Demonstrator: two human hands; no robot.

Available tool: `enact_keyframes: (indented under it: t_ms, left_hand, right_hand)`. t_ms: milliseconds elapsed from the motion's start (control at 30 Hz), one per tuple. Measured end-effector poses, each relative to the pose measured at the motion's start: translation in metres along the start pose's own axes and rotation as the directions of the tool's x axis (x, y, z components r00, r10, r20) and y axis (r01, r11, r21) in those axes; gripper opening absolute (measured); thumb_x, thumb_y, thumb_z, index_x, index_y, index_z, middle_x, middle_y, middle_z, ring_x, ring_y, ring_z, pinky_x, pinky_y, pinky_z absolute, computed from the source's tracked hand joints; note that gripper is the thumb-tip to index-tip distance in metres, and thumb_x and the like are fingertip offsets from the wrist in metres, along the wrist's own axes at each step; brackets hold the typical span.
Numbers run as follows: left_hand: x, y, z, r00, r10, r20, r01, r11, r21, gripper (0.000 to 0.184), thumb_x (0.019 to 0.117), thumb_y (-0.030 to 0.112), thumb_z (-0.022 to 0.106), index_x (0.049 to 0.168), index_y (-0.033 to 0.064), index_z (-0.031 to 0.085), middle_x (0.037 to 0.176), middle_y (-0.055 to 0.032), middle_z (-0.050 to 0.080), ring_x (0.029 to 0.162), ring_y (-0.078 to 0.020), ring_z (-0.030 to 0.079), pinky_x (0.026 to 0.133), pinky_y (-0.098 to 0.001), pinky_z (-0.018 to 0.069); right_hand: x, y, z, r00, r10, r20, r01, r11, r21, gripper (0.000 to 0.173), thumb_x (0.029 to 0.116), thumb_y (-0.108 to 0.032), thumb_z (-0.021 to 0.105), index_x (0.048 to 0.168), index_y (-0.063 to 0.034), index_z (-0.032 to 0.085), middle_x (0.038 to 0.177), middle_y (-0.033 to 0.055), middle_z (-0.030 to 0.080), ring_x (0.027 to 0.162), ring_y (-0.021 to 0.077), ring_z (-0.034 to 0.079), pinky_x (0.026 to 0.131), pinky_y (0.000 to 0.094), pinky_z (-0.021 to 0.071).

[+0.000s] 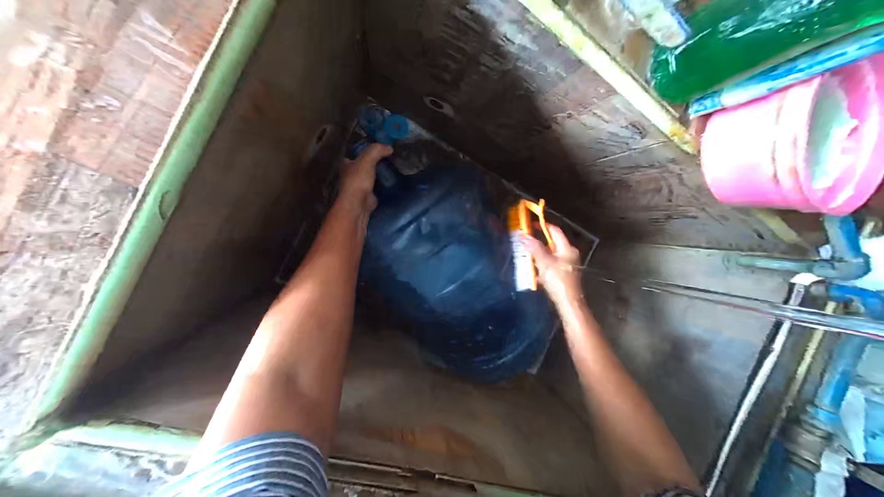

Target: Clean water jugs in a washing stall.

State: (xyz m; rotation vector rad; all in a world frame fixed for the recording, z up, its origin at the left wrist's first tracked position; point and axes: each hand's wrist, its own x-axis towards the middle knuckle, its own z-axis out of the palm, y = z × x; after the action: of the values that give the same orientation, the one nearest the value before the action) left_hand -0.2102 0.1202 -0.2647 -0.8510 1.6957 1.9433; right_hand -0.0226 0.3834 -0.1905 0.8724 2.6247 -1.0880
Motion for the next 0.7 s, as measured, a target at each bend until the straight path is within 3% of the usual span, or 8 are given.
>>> enact_keyframes:
  t_ms: [100, 233, 333, 400, 433, 500, 600, 700]
  left_hand:
    - [0.008, 0.001, -0.028, 0.940, 0.015, 0.341, 0.006, 0.998, -0.061, 0.028, 0.1032, 0.028, 0.046, 0.124, 0.0117, 0.053, 0.104, -0.0018, 0.066, 0.095, -0.0110, 0.065, 0.085, -0.0311, 0.0559]
    - [0.014, -0.007, -0.041, 0.989, -0.139, 0.047, 0.141, 0.989, -0.052, 0.052, 0.1058, 0.047, 0.047, 0.146, 0.0132, 0.047, 0.135, -0.0078, 0.058, 0.119, -0.0166, 0.058, 0.100, -0.0392, 0.0497]
    - [0.026, -0.020, -0.041, 0.994, -0.109, -0.023, 0.106, 0.989, -0.107, 0.037, 0.1039, 0.038, 0.049, 0.131, 0.0134, 0.053, 0.111, -0.0038, 0.062, 0.097, -0.0129, 0.063, 0.083, -0.0337, 0.0552]
    - [0.026, -0.028, -0.052, 0.994, -0.109, -0.026, 0.104, 0.984, -0.145, 0.026, 0.1056, 0.036, 0.045, 0.117, 0.0155, 0.055, 0.095, 0.0003, 0.063, 0.083, -0.0099, 0.064, 0.074, -0.0293, 0.0560]
    - [0.027, -0.030, -0.057, 0.994, -0.105, -0.042, 0.097, 0.982, -0.161, 0.024, 0.1061, 0.036, 0.044, 0.111, 0.0160, 0.056, 0.088, 0.0011, 0.064, 0.078, -0.0093, 0.064, 0.070, -0.0280, 0.0563]
    - [0.024, -0.038, -0.064, 0.993, -0.095, -0.067, 0.081, 0.978, -0.193, 0.023, 0.1072, 0.034, 0.043, 0.114, 0.0147, 0.054, 0.090, 0.0004, 0.061, 0.079, -0.0095, 0.062, 0.071, -0.0285, 0.0554]
    - [0.027, -0.037, -0.066, 0.990, -0.100, -0.104, 0.087, 0.989, -0.120, 0.031, 0.1054, 0.035, 0.046, 0.126, 0.0127, 0.054, 0.103, -0.0029, 0.062, 0.091, -0.0125, 0.062, 0.080, -0.0333, 0.0540]
    - [0.034, -0.041, -0.063, 0.990, -0.078, -0.113, 0.070, 0.995, -0.076, 0.037, 0.1033, 0.035, 0.049, 0.132, 0.0114, 0.054, 0.115, -0.0051, 0.060, 0.103, -0.0139, 0.060, 0.087, -0.0359, 0.0523]
  right_hand:
    - [-0.052, 0.049, -0.027, 0.998, -0.043, 0.051, 0.045, 0.998, -0.035, 0.056, 0.0947, -0.020, 0.071, 0.138, 0.0112, 0.055, 0.120, 0.0262, 0.069, 0.105, 0.0262, 0.071, 0.094, 0.0418, 0.0573]
    - [-0.127, 0.076, -0.025, 0.994, -0.106, 0.032, 0.107, 0.994, -0.009, 0.061, 0.0866, -0.025, 0.074, 0.128, 0.0160, 0.059, 0.098, 0.0197, 0.073, 0.080, 0.0097, 0.070, 0.075, 0.0281, 0.0594]
    - [-0.044, 0.099, -0.010, 0.972, 0.208, -0.112, -0.166, 0.940, 0.297, 0.043, 0.1053, -0.017, 0.047, 0.138, 0.0096, 0.051, 0.116, 0.0154, 0.067, 0.098, 0.0088, 0.066, 0.088, 0.0281, 0.0563]
    - [-0.024, 0.114, 0.013, 0.918, 0.396, 0.001, -0.354, 0.822, 0.446, 0.046, 0.1126, -0.026, 0.027, 0.142, 0.0031, 0.046, 0.123, 0.0111, 0.064, 0.108, 0.0094, 0.064, 0.092, 0.0289, 0.0557]
    - [-0.033, 0.106, 0.022, 0.890, 0.439, 0.120, -0.452, 0.819, 0.353, 0.045, 0.1124, -0.021, 0.022, 0.143, 0.0044, 0.044, 0.127, 0.0113, 0.063, 0.113, 0.0088, 0.062, 0.098, 0.0265, 0.0533]
    - [-0.079, 0.086, 0.025, 0.656, 0.631, 0.413, -0.707, 0.706, 0.044, 0.041, 0.1123, -0.008, 0.031, 0.148, 0.0081, 0.042, 0.146, 0.0162, 0.056, 0.131, 0.0150, 0.055, 0.112, 0.0272, 0.0410]
    - [-0.127, 0.124, 0.043, 0.510, 0.681, 0.525, -0.850, 0.307, 0.428, 0.038, 0.1133, -0.025, 0.022, 0.116, -0.0051, 0.055, 0.095, 0.0078, 0.066, 0.082, 0.0132, 0.065, 0.069, 0.0291, 0.0564]
    - [-0.101, 0.135, -0.006, 0.599, 0.490, 0.634, -0.786, 0.206, 0.583, 0.056, 0.1075, -0.056, 0.023, 0.117, -0.0180, 0.063, 0.098, 0.0025, 0.075, 0.088, 0.0138, 0.072, 0.073, 0.0346, 0.0627]
